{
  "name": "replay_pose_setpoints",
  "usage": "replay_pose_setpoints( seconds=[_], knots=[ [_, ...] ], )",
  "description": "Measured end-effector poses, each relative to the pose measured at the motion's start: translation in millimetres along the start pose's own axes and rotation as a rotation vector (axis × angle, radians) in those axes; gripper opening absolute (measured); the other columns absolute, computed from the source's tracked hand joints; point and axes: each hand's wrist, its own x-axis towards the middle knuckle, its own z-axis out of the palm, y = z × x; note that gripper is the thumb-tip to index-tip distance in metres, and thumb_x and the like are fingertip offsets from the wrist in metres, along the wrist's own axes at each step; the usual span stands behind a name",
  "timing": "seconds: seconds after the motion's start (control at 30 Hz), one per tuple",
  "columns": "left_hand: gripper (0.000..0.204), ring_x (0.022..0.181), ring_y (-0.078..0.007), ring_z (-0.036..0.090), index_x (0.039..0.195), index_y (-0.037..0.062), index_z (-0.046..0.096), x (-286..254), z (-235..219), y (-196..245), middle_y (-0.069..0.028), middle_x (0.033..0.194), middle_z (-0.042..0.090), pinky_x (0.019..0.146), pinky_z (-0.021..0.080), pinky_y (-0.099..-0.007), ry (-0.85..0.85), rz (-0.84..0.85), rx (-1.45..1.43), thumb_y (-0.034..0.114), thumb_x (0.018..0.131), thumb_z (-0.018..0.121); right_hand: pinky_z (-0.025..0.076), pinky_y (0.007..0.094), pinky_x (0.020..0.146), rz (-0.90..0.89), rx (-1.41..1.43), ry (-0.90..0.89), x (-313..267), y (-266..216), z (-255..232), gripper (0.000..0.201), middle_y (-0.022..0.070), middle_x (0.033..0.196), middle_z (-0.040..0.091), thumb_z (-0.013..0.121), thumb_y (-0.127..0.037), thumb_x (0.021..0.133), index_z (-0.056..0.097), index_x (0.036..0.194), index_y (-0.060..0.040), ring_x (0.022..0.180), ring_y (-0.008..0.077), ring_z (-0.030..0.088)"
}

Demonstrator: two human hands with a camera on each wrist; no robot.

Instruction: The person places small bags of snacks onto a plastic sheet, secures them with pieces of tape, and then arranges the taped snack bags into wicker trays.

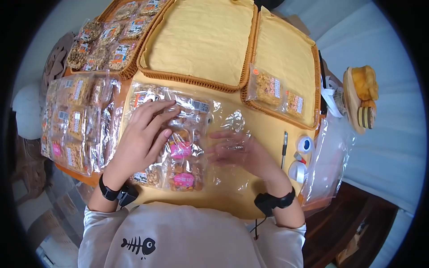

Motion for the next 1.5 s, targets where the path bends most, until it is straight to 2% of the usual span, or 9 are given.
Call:
replay_pose_setpoints(
  seconds=[0.1, 0.3, 0.4, 0.5, 0.9, 1.13, 1.27, 1.37, 1.5],
  knots=[
    [0.039, 0.132, -0.0379, 0.054, 0.136, 0.0051, 0.064, 0.1, 1.7, -1.6, -0.0145, 0.142, 0.059, 0.115, 0.041, -0.0505, 0.017, 0.001, -0.016, 0.012, 0.098, 0.063, 0.060, 0.0298, 0.081, -0.040, -0.009, -0.058, 18.3, 5.7, 2.9, 0.032, 0.0116, 0.113, 0.076, 0.068, -0.005, 0.101, 0.064, 0.132, 0.0017, 0.101, 0.0166, 0.073],
    [0.038, 0.132, -0.0376, 0.053, 0.135, 0.0043, 0.064, -0.4, 3.7, -0.9, -0.0142, 0.141, 0.060, 0.116, 0.041, -0.0502, 0.034, -0.008, -0.026, 0.012, 0.098, 0.064, 0.050, 0.0245, 0.060, 0.138, -0.206, 0.080, 33.6, -26.7, 44.6, 0.040, 0.0015, 0.090, 0.074, 0.080, -0.026, 0.096, 0.070, 0.128, -0.0059, 0.073, 0.0080, 0.066],
    [0.039, 0.132, -0.0377, 0.053, 0.135, 0.0041, 0.064, -0.8, 2.7, -0.5, -0.0141, 0.141, 0.060, 0.116, 0.041, -0.0503, 0.029, -0.011, -0.021, 0.012, 0.097, 0.064, 0.046, 0.0226, 0.056, -0.073, -0.241, 0.133, 47.9, -8.0, 56.3, 0.036, 0.0015, 0.089, 0.072, 0.077, -0.022, 0.098, 0.067, 0.120, 0.0041, 0.073, 0.0052, 0.063],
    [0.040, 0.133, -0.0377, 0.053, 0.135, 0.0041, 0.063, -0.9, 1.5, -1.3, -0.0141, 0.141, 0.060, 0.117, 0.041, -0.0504, 0.024, -0.019, -0.024, 0.012, 0.096, 0.065, 0.042, 0.0206, 0.055, -0.089, -0.392, 0.160, 54.2, 9.9, 42.7, 0.033, -0.0003, 0.088, 0.070, 0.076, -0.022, 0.099, 0.069, 0.118, 0.0037, 0.072, 0.0036, 0.060],
    [0.039, 0.135, -0.0383, 0.053, 0.135, 0.0056, 0.063, -0.1, 0.7, -2.7, -0.0143, 0.143, 0.060, 0.119, 0.038, -0.0519, 0.003, -0.042, -0.050, 0.014, 0.097, 0.064, 0.030, 0.0203, 0.045, -0.141, -0.091, 0.380, -31.7, 9.9, -24.0, 0.009, -0.0069, 0.069, 0.057, 0.071, -0.011, 0.102, 0.070, 0.103, -0.0022, 0.052, 0.0000, 0.045],
    [0.034, 0.133, -0.0374, 0.054, 0.129, 0.0022, 0.065, -0.3, 1.7, -0.6, -0.0156, 0.138, 0.061, 0.117, 0.041, -0.0502, 0.027, -0.028, -0.014, 0.015, 0.097, 0.066, 0.031, 0.0192, 0.044, -0.153, -0.282, 0.568, -83.9, 8.7, -58.4, 0.013, -0.0061, 0.071, 0.060, 0.072, -0.016, 0.102, 0.068, 0.100, -0.0045, 0.050, -0.0008, 0.046],
    [0.033, 0.132, -0.0367, 0.055, 0.127, 0.0009, 0.066, -0.6, 2.4, -0.1, -0.0158, 0.136, 0.061, 0.115, 0.042, -0.0493, 0.042, -0.022, -0.012, 0.015, 0.097, 0.067, 0.033, 0.0180, 0.048, -0.434, -0.283, 0.658, -97.9, -17.5, -62.0, 0.018, -0.0065, 0.077, 0.062, 0.072, -0.023, 0.103, 0.069, 0.102, -0.0054, 0.057, -0.0016, 0.049],
    [0.032, 0.132, -0.0368, 0.055, 0.127, 0.0006, 0.066, -0.2, 2.7, 1.3, -0.0161, 0.135, 0.061, 0.115, 0.042, -0.0491, 0.050, -0.011, 0.025, 0.015, 0.098, 0.066, 0.034, 0.0179, 0.052, -0.559, -0.327, 0.771, -65.5, -60.4, -49.3, 0.021, -0.0071, 0.078, 0.061, 0.071, -0.026, 0.103, 0.071, 0.104, -0.0048, 0.063, -0.0019, 0.050],
    [0.035, 0.135, -0.0385, 0.053, 0.132, 0.0031, 0.064, -2.0, 1.2, 0.3, -0.0159, 0.140, 0.061, 0.119, 0.039, -0.0509, 0.015, -0.039, -0.029, 0.012, 0.098, 0.065, 0.039, 0.0218, 0.055, -0.668, -0.477, 0.712, 29.3, -101.6, -31.1, 0.030, -0.0049, 0.075, 0.061, 0.074, -0.030, 0.101, 0.072, 0.104, -0.0006, 0.062, 0.0026, 0.049]
  ],
)
